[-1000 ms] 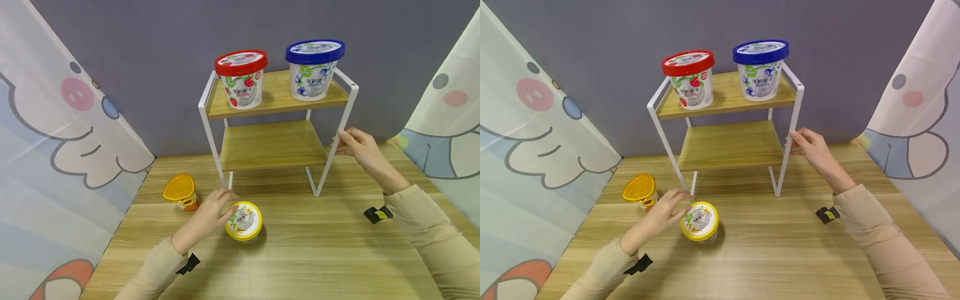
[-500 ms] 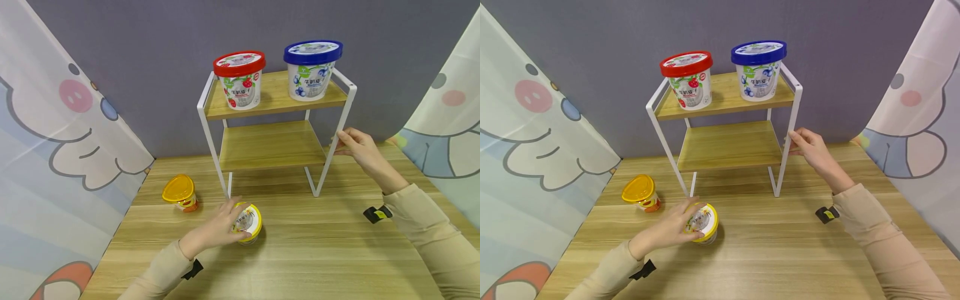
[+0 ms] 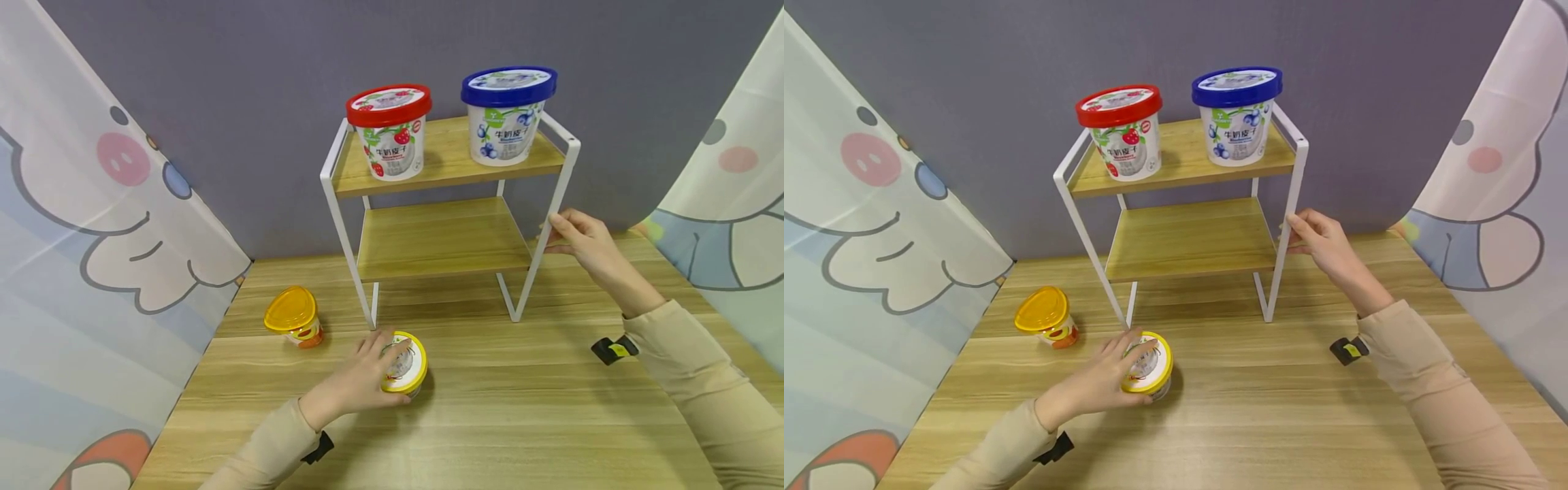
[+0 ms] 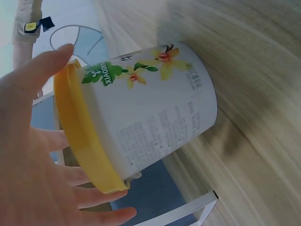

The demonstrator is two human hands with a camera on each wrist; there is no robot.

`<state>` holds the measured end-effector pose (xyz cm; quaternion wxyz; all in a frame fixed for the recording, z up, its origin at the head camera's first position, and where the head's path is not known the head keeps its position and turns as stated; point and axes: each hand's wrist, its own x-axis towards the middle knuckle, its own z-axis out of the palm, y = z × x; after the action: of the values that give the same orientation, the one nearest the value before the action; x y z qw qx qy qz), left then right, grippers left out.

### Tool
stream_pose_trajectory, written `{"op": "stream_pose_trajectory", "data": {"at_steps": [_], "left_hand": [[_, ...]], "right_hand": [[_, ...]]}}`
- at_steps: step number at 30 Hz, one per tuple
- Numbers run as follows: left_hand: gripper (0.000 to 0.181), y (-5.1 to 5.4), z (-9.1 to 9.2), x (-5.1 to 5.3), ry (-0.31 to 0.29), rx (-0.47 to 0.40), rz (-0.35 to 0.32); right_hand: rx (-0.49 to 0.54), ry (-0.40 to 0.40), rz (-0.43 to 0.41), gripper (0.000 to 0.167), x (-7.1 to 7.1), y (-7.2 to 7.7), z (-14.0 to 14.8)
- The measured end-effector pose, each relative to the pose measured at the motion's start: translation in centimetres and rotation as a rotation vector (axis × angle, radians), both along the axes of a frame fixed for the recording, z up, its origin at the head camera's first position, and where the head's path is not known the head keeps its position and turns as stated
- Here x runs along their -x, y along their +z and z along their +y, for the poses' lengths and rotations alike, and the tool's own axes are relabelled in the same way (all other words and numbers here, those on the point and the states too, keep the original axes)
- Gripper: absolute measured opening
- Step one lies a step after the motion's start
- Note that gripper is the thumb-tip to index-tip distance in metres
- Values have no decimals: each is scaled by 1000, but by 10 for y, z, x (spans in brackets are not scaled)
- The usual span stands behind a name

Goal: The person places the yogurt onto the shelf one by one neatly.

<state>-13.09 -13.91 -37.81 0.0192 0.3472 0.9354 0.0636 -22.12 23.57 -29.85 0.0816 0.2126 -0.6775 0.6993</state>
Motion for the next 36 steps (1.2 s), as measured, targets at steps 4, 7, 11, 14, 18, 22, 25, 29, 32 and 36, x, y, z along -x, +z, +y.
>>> {"op": "stream_pose_trajectory", "data": {"at_steps": [4, 7, 11, 14, 18, 22, 25, 29, 32, 36], "left_hand": [[81, -2, 1, 0, 15, 7, -6], [80, -3, 1, 0, 15, -2, -14], [79, -5, 0, 1, 6, -28, -18], [80, -8, -1, 3, -7, -61, -30], [80, -11, -2, 6, -17, -104, -45], [80, -12, -2, 7, -9, -134, -57], [80, -12, -2, 7, 7, -148, -68], [78, -12, -1, 8, 22, -188, -75], [76, -14, 0, 10, 23, -223, -67], [74, -17, 0, 13, 9, -241, -36]], "right_hand": [[0, -1, -2, 18, 0, 0, 0], [0, -1, -5, 18, 0, 0, 0], [-7, -5, -5, 18, 0, 0, -1], [-9, -5, -3, 18, 1, 0, 0], [-3, -2, -5, 18, 0, -1, 0], [3, -2, -5, 18, 0, -1, -1], [8, -2, -3, 18, 0, -1, -1], [6, -6, 2, 18, 0, -2, 0], [3, -10, 5, 18, 0, -2, 0], [10, -5, 4, 18, 0, -2, 0]]}}
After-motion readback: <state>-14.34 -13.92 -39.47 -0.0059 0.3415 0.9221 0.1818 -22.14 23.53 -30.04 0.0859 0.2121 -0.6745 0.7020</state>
